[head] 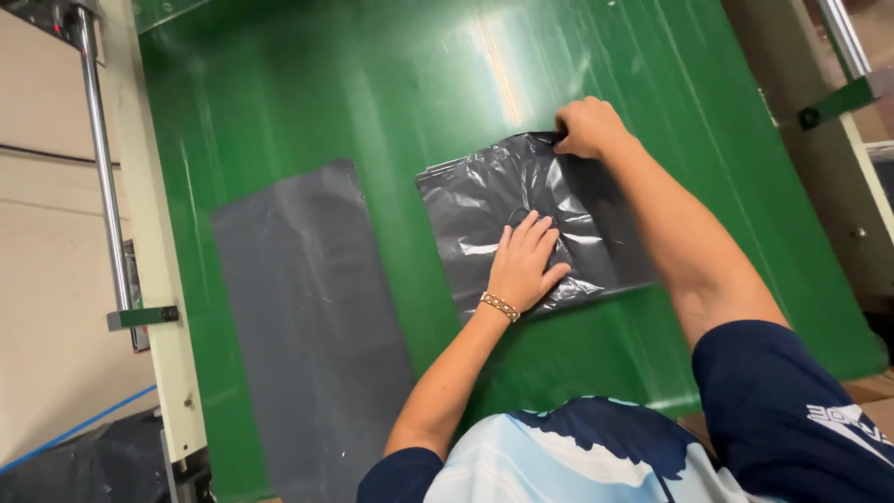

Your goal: Picking up plastic bags from a conveyor belt, folding them into rectangles, and stacking them in a crate.

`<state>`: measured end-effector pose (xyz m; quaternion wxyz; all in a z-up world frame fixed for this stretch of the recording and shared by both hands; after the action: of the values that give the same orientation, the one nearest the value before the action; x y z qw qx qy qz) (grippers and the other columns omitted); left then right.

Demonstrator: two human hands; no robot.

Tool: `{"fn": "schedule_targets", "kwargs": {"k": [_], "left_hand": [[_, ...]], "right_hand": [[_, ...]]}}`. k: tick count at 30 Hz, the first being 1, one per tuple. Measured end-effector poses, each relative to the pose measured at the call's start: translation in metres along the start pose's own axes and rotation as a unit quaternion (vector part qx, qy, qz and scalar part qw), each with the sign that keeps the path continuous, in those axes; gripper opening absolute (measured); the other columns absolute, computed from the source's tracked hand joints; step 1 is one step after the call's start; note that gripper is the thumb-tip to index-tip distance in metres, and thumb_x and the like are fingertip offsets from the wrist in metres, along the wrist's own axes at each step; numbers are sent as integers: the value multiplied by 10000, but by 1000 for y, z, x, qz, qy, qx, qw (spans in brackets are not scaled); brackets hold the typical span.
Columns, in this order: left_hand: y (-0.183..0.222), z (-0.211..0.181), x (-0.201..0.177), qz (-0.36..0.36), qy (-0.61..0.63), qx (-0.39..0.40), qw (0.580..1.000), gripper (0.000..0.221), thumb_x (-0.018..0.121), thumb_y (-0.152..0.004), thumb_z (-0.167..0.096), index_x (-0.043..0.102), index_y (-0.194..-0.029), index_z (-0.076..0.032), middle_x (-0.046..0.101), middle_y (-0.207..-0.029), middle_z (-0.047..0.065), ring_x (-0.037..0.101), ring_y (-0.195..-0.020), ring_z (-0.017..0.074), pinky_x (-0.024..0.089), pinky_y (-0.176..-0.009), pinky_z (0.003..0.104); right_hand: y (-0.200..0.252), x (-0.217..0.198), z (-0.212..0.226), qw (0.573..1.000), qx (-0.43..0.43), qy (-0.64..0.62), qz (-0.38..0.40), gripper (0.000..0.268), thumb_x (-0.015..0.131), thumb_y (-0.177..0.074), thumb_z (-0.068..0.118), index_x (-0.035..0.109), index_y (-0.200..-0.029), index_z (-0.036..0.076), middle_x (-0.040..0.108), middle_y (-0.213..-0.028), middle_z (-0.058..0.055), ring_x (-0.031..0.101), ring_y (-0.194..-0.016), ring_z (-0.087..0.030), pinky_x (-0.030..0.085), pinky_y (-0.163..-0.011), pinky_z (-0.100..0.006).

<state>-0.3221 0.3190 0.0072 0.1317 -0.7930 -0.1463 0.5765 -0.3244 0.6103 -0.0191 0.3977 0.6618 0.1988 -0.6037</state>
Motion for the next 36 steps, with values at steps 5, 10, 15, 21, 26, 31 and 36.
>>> {"fn": "schedule_targets", "kwargs": {"k": [5,10,15,21,26,31,36], "left_hand": [[8,40,-5,-89,499,-208,836,401,383,-1101,-304,570,-1343,-45,587,-1355,166,496,-1357,279,368,-1160,428],[44,67,-25,-58,827,-425,365,835,189,-940,-794,551,-1362,-171,516,-1483,113,424,-1413,356,314,-1144,549],[75,60,-44,-158,852,-460,196,933,461,-864,-802,520,-1401,-41,521,-1439,235,531,-1296,417,441,-1080,577],[111,83,-21,-145,778,-478,381,472,511,-1032,-453,641,-1238,-49,702,-1112,159,709,-908,274,592,-872,423],[122,100,-31,-142,391,-502,758,513,746,-878,-156,517,-1336,-121,642,-1219,154,681,-948,200,564,-906,352],[44,14,-54,-143,-103,-234,956,477,687,-736,-256,621,-1200,-164,606,-1215,61,570,-1135,294,458,-914,463],[19,-44,-31,75,-118,-123,982,640,560,-873,-428,519,-1429,-113,463,-1537,124,219,-1519,370,126,-1207,634]], "right_hand": [[125,-73,35,948,-118,-97,-278,225,768,-827,197,675,-1031,172,683,-913,-16,649,-947,-260,454,-821,-406],[248,-63,35,893,-169,-169,-380,228,775,-798,129,687,-995,202,666,-986,25,591,-1033,-240,416,-890,-407],[306,-1,29,878,-151,-195,-410,275,788,-718,68,696,-916,236,695,-1062,87,599,-1116,-199,406,-932,-388],[327,38,30,887,-141,-166,-406,284,782,-696,83,708,-896,270,682,-1053,104,608,-1131,-187,414,-968,-397],[335,21,34,913,-145,-139,-356,254,725,-760,396,721,-978,267,681,-1097,59,595,-1167,-209,402,-993,-432],[294,-11,96,879,-207,-193,-384,387,590,-895,417,681,-1192,185,671,-1224,-30,597,-1208,-263,423,-997,-448],[245,-2,145,861,-228,-238,-386,505,478,-1005,297,532,-1389,-27,554,-1410,-224,478,-1357,-391,334,-1128,-488]]}}
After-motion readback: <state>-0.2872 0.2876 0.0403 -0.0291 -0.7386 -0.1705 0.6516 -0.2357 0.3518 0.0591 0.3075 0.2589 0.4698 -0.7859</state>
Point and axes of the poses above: each hand's wrist, its own y-axis away from the middle knuckle, its own x-axis out of the palm, z = x × y, the point moved 4 cm from there along -y, towards the middle knuckle
